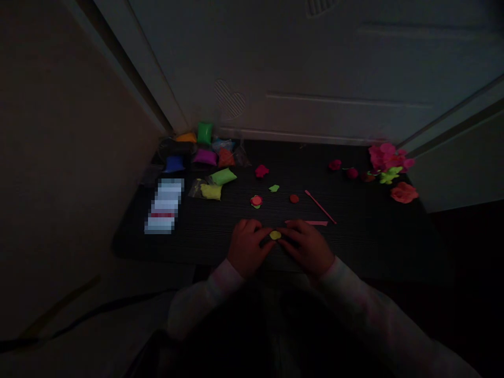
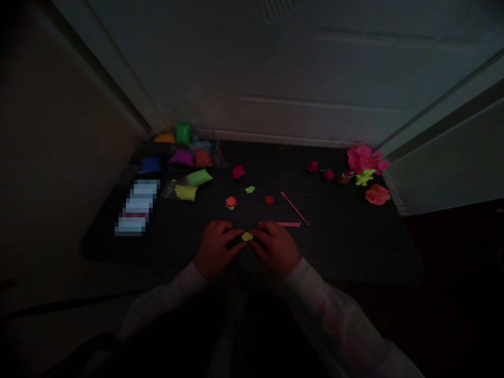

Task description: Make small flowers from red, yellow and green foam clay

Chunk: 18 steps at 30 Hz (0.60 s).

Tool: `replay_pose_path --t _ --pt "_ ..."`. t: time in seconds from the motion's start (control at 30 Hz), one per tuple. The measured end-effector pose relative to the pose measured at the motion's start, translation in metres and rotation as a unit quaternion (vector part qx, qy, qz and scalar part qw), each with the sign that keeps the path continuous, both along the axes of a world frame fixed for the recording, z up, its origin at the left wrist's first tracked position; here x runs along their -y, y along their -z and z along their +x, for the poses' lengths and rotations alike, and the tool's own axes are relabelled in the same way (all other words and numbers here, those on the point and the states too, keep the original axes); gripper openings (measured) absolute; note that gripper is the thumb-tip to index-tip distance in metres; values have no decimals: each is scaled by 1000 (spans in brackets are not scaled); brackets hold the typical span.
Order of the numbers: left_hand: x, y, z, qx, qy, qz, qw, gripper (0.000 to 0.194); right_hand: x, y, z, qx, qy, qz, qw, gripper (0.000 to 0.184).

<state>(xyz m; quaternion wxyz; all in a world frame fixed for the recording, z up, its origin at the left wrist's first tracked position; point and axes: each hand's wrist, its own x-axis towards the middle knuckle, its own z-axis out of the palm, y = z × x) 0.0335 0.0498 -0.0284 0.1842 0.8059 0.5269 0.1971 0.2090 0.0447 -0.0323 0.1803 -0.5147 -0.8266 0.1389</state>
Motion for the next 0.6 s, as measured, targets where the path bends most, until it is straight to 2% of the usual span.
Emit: replay_pose_path --t 0.27,0.47,0.6 --pt "-6 -1 3 -13 14 -14 1000 20 -13 -11 1 20 -41 -37 998 19" --pt "-5 3 0 -3 15 8 1000 26 -11 -8 3 8 -36 -33 999 22" --pt "-1 4 -3 16 10 35 999 23 -2 -3 5 -32 -12 4 999 25"
